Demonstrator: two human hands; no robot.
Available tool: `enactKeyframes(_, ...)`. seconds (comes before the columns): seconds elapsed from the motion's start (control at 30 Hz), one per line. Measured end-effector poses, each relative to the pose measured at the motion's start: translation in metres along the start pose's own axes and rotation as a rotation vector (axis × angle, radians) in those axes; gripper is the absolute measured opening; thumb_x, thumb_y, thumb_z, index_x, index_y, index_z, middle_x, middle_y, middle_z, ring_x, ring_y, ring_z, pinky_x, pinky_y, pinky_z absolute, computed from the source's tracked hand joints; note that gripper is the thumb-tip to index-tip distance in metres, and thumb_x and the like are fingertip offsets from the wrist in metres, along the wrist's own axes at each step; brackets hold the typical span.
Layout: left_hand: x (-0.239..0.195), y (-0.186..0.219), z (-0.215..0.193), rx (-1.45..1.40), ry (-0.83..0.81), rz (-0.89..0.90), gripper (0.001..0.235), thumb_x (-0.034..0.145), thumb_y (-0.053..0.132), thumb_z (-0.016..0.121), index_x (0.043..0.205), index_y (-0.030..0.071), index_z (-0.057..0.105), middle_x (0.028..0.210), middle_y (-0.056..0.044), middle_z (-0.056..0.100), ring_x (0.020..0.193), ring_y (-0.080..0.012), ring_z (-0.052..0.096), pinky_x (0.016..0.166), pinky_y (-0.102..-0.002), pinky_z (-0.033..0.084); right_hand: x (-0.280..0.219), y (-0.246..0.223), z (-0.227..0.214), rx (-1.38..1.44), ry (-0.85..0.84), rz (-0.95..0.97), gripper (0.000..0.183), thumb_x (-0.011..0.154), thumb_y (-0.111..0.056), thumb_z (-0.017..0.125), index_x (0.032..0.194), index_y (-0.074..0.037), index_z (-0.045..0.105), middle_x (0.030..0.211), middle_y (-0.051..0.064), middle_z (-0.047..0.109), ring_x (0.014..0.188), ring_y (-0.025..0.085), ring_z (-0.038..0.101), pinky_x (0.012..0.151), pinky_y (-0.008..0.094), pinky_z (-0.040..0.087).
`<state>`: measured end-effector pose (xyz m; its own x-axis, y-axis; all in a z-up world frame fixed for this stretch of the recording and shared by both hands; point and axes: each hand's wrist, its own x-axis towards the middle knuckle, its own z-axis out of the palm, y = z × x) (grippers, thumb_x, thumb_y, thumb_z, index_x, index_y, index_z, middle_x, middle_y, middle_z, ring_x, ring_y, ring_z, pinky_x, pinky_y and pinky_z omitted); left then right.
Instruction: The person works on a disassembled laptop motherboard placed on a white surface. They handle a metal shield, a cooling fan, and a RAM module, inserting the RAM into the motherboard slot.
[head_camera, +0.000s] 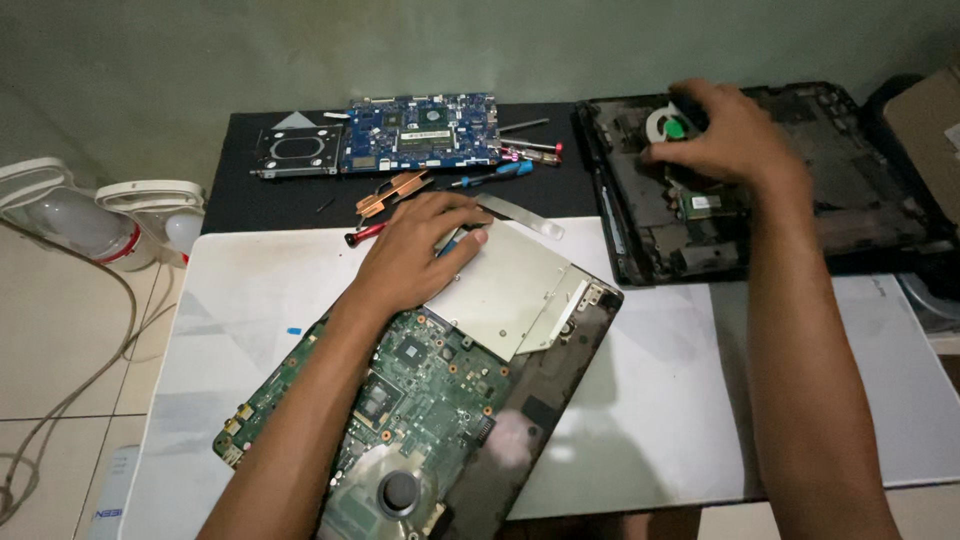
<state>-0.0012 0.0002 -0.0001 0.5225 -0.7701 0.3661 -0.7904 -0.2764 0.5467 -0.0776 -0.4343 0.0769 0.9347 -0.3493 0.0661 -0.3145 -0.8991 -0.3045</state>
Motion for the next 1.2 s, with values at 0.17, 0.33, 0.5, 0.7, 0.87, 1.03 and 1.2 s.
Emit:
enactKeyframes(0.17,-0.001,0.0,0.0,0.006,0.006,-0.003,0.049,0.122,0.049,0.052,0.148,0.018,0.08,0.154,-0.011,0.074,0.148,-0.0351,0.064,0.121,-0.06,0.044,-0.011,-0.001,-0.013,0.073,0.102,-0.109,0.1,0.093,-0.049,0.093,0.178,-0.012,0.056,0.173,0.031,0.055,0.151,0.056,0.054,0.108,0.075,0.049)
enactKeyframes(0.33,-0.001,0.003,-0.001,0.009,0.003,-0.001,0.05,0.123,0.049,0.051,0.15,0.018,0.08,0.154,-0.011,0.074,0.148,-0.0344,0.064,0.121,-0.057,0.043,-0.026,-0.019,-0.019,0.148,0.154,-0.102,0.1,0.096,-0.047,0.094,0.181,-0.013,0.052,0.178,0.028,0.048,0.155,0.054,0.05,0.11,0.077,0.047)
enactKeyframes(0.5,0.0,0.002,0.0,0.015,0.015,0.008,0.048,0.123,0.047,0.052,0.148,0.018,0.081,0.152,-0.011,0.075,0.146,-0.0351,0.066,0.12,-0.058,0.045,-0.018,-0.013,-0.011,0.139,0.202,-0.204,0.101,0.102,-0.05,0.092,0.182,-0.014,0.042,0.173,0.03,0.041,0.154,0.062,0.047,0.109,0.085,0.048)
enactKeyframes(0.7,-0.001,0.0,0.001,0.0,0.027,0.007,0.046,0.123,0.046,0.054,0.146,0.018,0.081,0.151,-0.011,0.076,0.145,-0.0343,0.066,0.119,-0.057,0.045,-0.018,-0.003,-0.012,0.189,0.29,-0.238,0.089,0.106,-0.037,0.091,0.182,-0.014,0.049,0.167,0.033,0.052,0.146,0.057,0.053,0.1,0.069,0.053)
enactKeyframes(0.87,-0.001,0.0,0.0,-0.022,0.037,0.015,0.046,0.123,0.045,0.053,0.145,0.016,0.082,0.149,-0.01,0.077,0.144,-0.034,0.067,0.117,-0.057,0.046,-0.026,-0.02,-0.028,0.391,0.198,-0.335,0.064,0.118,-0.032,0.068,0.177,-0.011,0.053,0.16,0.032,0.059,0.135,0.05,0.063,0.092,0.06,0.056)
enactKeyframes(1.03,-0.001,0.0,-0.003,-0.068,0.117,0.099,0.043,0.125,0.038,0.054,0.138,0.007,0.081,0.141,-0.015,0.08,0.135,-0.037,0.073,0.113,-0.054,0.051,-0.036,-0.08,-0.023,0.639,-0.146,-0.282,0.09,0.097,-0.069,0.054,0.173,-0.022,0.058,0.157,0.022,0.067,0.111,0.037,0.076,0.079,0.043,0.056)
enactKeyframes(1.2,-0.001,-0.051,0.014,-0.184,0.36,0.01,0.028,0.128,0.024,0.053,0.131,0.02,0.08,0.122,-0.011,0.076,0.126,-0.0384,0.072,0.12,-0.053,0.05,-0.069,-0.162,0.031,0.317,-0.175,-0.784,0.1,0.088,-0.056,0.093,0.167,0.0,0.066,0.148,0.038,0.075,0.138,0.062,0.069,0.119,0.069,0.053)
